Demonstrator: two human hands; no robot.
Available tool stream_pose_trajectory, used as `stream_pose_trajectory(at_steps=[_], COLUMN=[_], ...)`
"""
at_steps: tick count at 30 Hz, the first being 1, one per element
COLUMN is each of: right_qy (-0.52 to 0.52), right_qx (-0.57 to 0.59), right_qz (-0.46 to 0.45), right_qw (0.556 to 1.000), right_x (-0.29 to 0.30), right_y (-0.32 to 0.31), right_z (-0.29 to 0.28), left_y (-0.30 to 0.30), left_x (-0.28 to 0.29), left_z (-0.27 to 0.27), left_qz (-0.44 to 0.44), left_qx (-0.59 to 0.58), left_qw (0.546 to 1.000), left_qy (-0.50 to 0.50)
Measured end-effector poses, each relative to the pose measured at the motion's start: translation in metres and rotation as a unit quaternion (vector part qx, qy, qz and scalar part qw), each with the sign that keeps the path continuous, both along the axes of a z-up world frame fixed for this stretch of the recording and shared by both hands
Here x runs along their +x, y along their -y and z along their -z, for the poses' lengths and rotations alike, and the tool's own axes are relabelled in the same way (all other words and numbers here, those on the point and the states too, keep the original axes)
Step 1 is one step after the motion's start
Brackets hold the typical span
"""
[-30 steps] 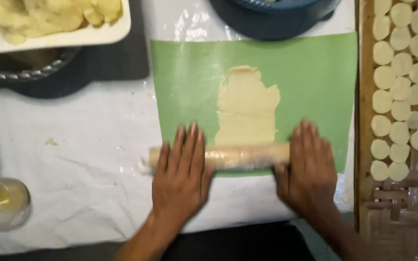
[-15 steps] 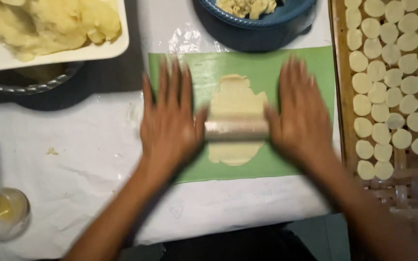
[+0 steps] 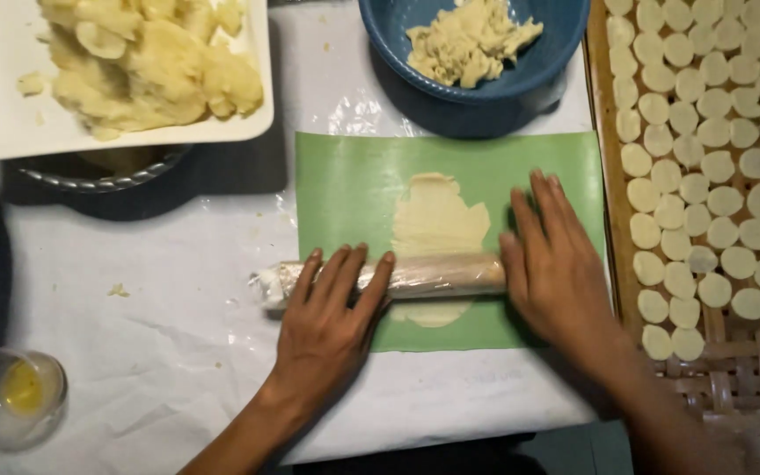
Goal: Picking up small dough circles and placing them on a tray, then rolling out fresh dough with a rolling pin
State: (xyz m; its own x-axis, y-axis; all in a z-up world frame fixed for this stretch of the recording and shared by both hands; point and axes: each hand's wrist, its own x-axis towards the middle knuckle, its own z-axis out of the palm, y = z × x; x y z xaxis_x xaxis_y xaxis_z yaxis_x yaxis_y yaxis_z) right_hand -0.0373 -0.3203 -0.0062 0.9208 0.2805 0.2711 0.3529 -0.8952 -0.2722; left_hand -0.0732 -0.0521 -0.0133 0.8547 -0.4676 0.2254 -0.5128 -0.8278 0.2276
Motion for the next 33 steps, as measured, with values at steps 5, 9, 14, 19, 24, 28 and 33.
stream_pose_trajectory(at_steps=[5,9,14,19,24,28,33], right_qy=[-0.027,-0.038,-0.114,-0.078,-0.069,-0.079,-0.150], right_qx=[0.006,0.003,0.057,0.005,-0.019,-0.086,-0.045], right_qz=[-0.065,-0.067,-0.060,-0.063,-0.058,-0.045,0.005], right_qw=[0.997,0.997,0.990,0.995,0.996,0.992,0.988], right_x=[0.073,0.085,0.047,-0.030,-0.032,0.019,0.079], right_y=[0.006,-0.001,-0.010,-0.014,-0.012,-0.009,-0.011], right_z=[0.011,0.020,-0.005,-0.012,0.017,0.025,0.016], left_y=[0.005,-0.001,-0.001,0.009,0.019,0.024,0.024], left_x=[-0.003,-0.018,-0.030,-0.034,-0.006,0.048,0.111], left_z=[0.008,0.004,0.007,0.028,0.022,0.009,0.001], left_qz=[0.032,0.026,0.016,-0.002,-0.047,-0.056,-0.068], left_qx=[0.024,0.030,0.010,0.044,0.022,0.007,0.005], left_qw=[0.999,0.999,1.000,0.999,0.999,0.996,0.990], left_qy=[0.018,0.030,-0.004,0.005,-0.016,-0.069,-0.121])
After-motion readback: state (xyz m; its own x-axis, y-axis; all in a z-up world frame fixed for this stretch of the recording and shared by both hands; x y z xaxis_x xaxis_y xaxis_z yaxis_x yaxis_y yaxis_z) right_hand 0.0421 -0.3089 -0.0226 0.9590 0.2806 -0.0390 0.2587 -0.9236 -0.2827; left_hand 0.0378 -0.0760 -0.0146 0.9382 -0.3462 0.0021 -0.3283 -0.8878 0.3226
